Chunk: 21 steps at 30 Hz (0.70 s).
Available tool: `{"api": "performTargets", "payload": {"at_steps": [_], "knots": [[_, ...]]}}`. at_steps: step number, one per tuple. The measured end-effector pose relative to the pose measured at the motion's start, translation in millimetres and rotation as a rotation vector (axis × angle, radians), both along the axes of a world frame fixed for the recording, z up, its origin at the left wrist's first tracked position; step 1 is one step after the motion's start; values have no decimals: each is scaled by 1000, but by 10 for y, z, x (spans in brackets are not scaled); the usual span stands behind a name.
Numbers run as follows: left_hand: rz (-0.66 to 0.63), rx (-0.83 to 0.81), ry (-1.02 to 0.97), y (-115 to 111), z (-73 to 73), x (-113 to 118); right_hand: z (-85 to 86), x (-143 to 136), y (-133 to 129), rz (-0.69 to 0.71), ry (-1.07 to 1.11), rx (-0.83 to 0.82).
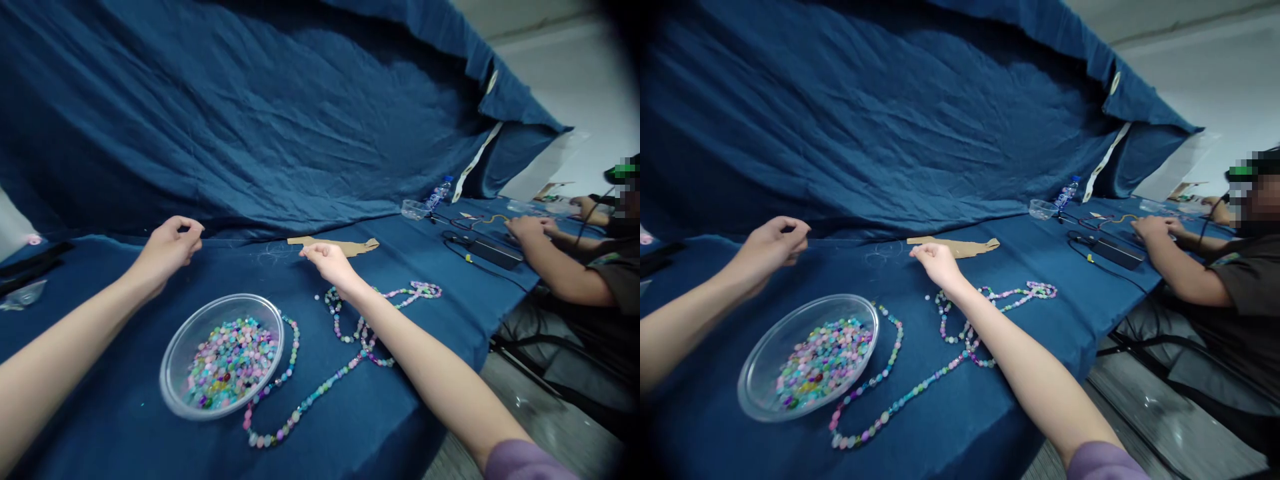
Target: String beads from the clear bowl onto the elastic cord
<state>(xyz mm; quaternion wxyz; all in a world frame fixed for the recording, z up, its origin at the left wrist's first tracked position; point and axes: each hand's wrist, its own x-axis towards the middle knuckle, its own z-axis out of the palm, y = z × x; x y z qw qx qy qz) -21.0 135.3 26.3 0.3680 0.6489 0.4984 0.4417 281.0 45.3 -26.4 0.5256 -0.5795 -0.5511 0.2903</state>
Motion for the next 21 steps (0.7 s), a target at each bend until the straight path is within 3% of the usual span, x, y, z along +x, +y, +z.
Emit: {"api": "performTargets", "payload": {"at_steps": [8, 11, 16, 21], "knots": [[-140, -98, 179, 156, 28, -519, 14, 107, 48, -89, 6, 10], [-209, -146, 48, 137, 15, -631, 17, 110, 43, -91, -5, 0], [-299, -91, -358, 52, 38, -645, -8, 99, 34, -80, -16, -7], [-330, -110, -367, -15, 104, -634, -32, 116, 29, -66, -35, 8]]}}
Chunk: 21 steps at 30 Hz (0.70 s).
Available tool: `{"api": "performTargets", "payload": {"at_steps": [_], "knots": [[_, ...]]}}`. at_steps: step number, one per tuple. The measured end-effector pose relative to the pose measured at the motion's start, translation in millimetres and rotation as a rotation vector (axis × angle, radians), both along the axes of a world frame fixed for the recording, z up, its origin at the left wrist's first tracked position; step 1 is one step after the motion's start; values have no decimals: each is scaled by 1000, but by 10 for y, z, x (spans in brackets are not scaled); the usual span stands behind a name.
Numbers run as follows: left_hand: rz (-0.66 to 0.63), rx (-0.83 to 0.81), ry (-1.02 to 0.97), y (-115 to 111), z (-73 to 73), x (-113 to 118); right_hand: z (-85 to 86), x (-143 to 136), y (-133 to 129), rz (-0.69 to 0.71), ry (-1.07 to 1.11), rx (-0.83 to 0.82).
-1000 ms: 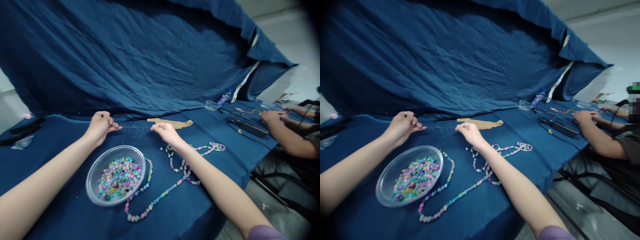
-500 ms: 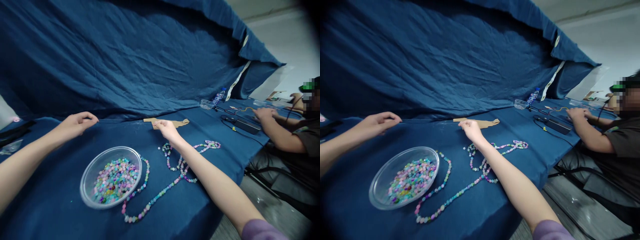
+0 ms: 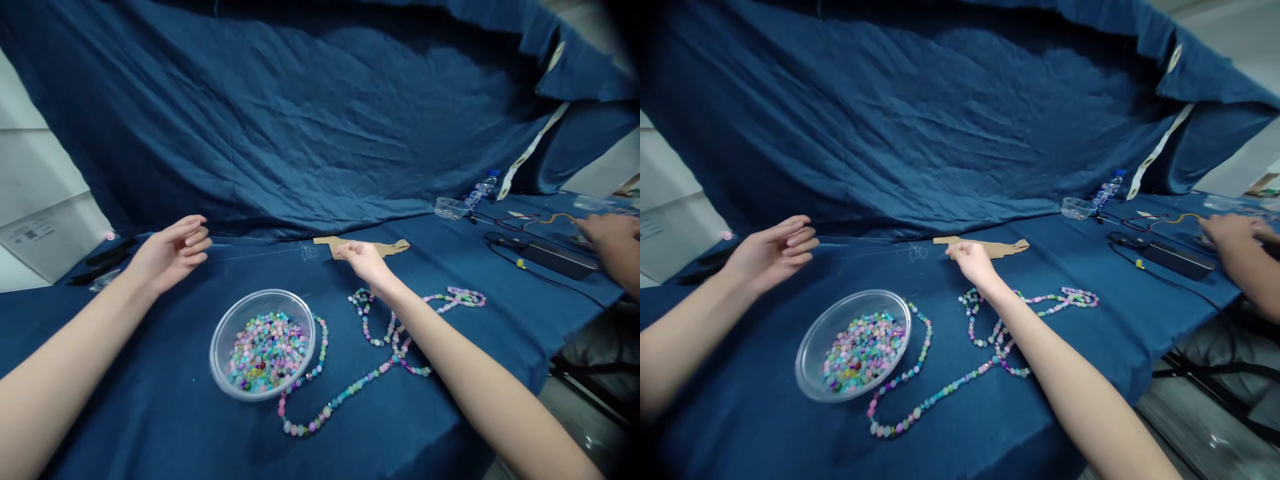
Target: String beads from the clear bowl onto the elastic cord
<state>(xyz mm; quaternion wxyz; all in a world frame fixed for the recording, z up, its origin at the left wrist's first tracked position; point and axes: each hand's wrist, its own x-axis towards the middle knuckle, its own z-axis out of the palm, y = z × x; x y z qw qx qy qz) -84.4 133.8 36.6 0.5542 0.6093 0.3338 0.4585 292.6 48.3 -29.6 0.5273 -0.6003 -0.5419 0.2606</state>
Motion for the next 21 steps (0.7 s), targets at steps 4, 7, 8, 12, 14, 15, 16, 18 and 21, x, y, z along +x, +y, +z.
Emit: {"api": "performTargets", "payload": {"at_steps": [4, 7, 8, 12, 14, 15, 16, 18, 21], "knots": [[14, -16, 298, 1, 41, -88, -10, 27, 13, 17, -29, 20], [5, 38, 566, 16, 96, -165, -10, 36, 19, 34, -76, 25], [-2, 64, 639, 17, 120, -181, -10, 38, 18, 37, -97, 26], [-15, 142, 837, 14, 210, -203, -28, 51, 5, 44, -179, 20], [0, 160, 880, 24, 224, -213, -53, 60, 3, 57, -208, -3], [15, 165, 887, 35, 217, -222, -66, 64, 4, 67, -217, -18], [37, 168, 886, 50, 200, -236, -78, 65, 5, 80, -223, -34], [97, 165, 861, 91, 135, -274, -94, 60, 8, 105, -227, -59], [214, 134, 795, 160, 10, -340, -82, 39, 5, 133, -209, -91]]}}
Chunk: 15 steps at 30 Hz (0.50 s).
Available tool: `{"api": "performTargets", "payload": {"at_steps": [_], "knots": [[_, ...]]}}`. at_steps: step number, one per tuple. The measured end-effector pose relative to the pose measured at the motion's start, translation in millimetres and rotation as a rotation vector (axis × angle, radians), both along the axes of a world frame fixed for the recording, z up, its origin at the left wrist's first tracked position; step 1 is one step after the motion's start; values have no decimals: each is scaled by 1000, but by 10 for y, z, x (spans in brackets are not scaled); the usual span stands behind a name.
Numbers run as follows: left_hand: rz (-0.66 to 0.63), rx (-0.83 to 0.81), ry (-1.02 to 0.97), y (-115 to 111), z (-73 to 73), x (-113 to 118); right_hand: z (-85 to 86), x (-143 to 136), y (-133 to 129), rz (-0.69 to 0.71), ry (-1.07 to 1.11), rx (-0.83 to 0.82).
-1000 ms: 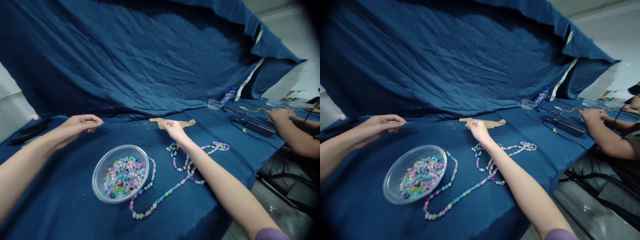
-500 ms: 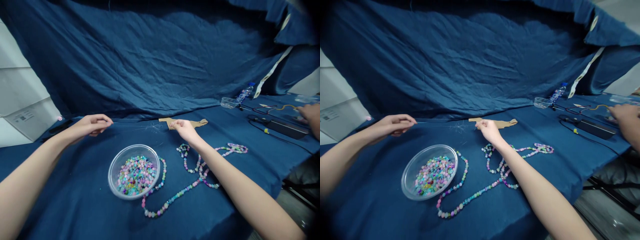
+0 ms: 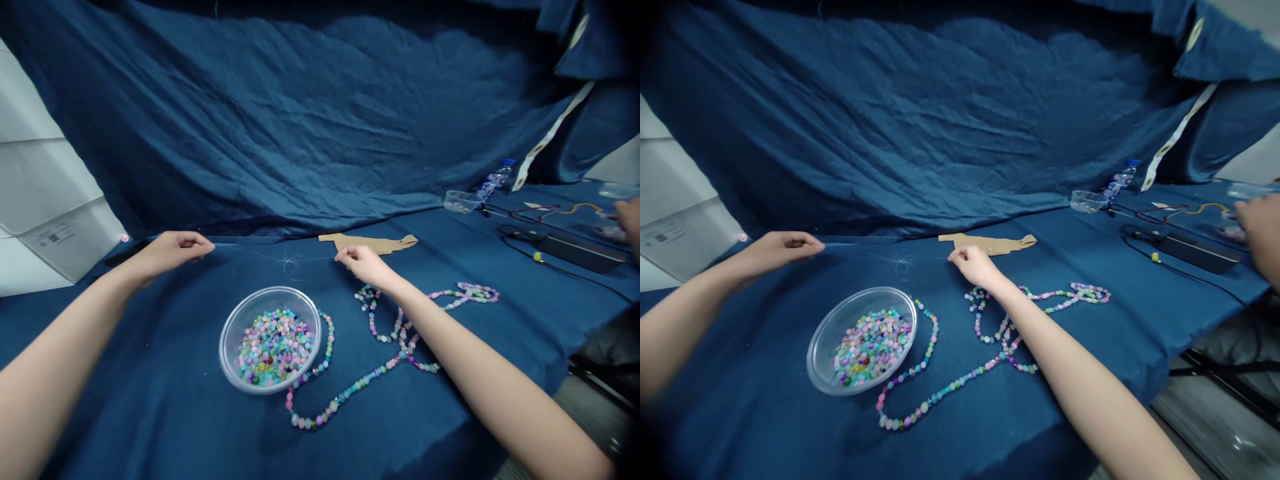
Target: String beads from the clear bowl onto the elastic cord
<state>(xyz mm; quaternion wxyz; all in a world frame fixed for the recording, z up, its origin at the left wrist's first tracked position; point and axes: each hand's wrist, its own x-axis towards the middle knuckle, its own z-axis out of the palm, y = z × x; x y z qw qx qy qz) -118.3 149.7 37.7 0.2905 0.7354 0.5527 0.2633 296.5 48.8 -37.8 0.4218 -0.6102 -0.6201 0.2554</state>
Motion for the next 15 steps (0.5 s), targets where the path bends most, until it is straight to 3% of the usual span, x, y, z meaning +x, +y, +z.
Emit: {"api": "performTargets", "payload": {"at_steps": [3, 6, 9, 13, 15], "knots": [[95, 12, -14, 50, -39, -42, 49, -14, -17, 21, 38, -27], [156, 61, 70, 39, 83, -21, 125, -10, -50, 13, 61, 1], [168, 197, 173, -112, 330, 92, 217, 3, -91, 3, 82, 45], [135, 300, 212, -503, 729, 277, 318, 12, -132, -9, 121, 109], [212, 332, 137, -649, 910, 305, 343, 16, -138, -27, 148, 134]]}}
